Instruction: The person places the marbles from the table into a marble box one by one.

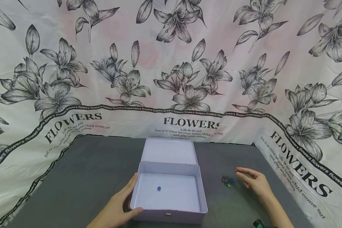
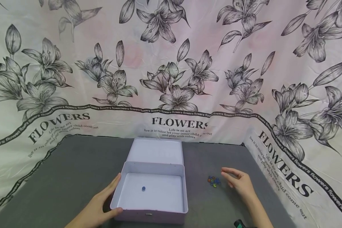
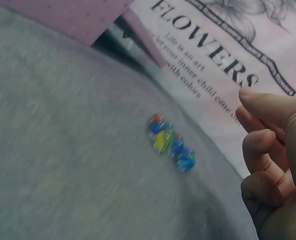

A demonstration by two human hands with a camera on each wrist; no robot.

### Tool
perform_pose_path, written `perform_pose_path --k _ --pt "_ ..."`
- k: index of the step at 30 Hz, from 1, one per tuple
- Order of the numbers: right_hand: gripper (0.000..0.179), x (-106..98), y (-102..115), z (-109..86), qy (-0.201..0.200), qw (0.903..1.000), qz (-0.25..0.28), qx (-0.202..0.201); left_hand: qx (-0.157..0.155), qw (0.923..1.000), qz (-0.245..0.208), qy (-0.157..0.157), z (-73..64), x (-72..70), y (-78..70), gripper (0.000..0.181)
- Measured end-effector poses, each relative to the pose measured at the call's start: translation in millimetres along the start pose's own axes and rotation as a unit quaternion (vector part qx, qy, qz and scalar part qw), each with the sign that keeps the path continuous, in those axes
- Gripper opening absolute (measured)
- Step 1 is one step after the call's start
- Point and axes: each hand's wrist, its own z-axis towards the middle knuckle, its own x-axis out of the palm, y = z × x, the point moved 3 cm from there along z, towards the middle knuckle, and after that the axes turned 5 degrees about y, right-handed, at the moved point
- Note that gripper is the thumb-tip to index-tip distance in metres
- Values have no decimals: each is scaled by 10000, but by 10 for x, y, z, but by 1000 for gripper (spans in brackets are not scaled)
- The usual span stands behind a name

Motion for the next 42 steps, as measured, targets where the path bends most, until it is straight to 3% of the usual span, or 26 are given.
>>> perform_pose_path --k 6,14,27,33,42 --pt "51 -3 -149 -47 -74 9981 -372 483 -127 9998 -119 141 16 -1 -32 106" --pt "50 7 -315 -141 -168 9974 -423 553 -38 10000 -42 76 1 21 -26 106" --pt "38 81 -348 -183 -314 9968 -728 -33 -160 9998 -66 73 -3 61 -4 105" --pt "29 119 -338 -165 -487 9869 -1476 -432 -171 9998 -71 92 -7 68 11 105" --pt "23 154 -326 -140 -539 9761 -2037 -531 -465 9979 -329 318 1 63 11 106"
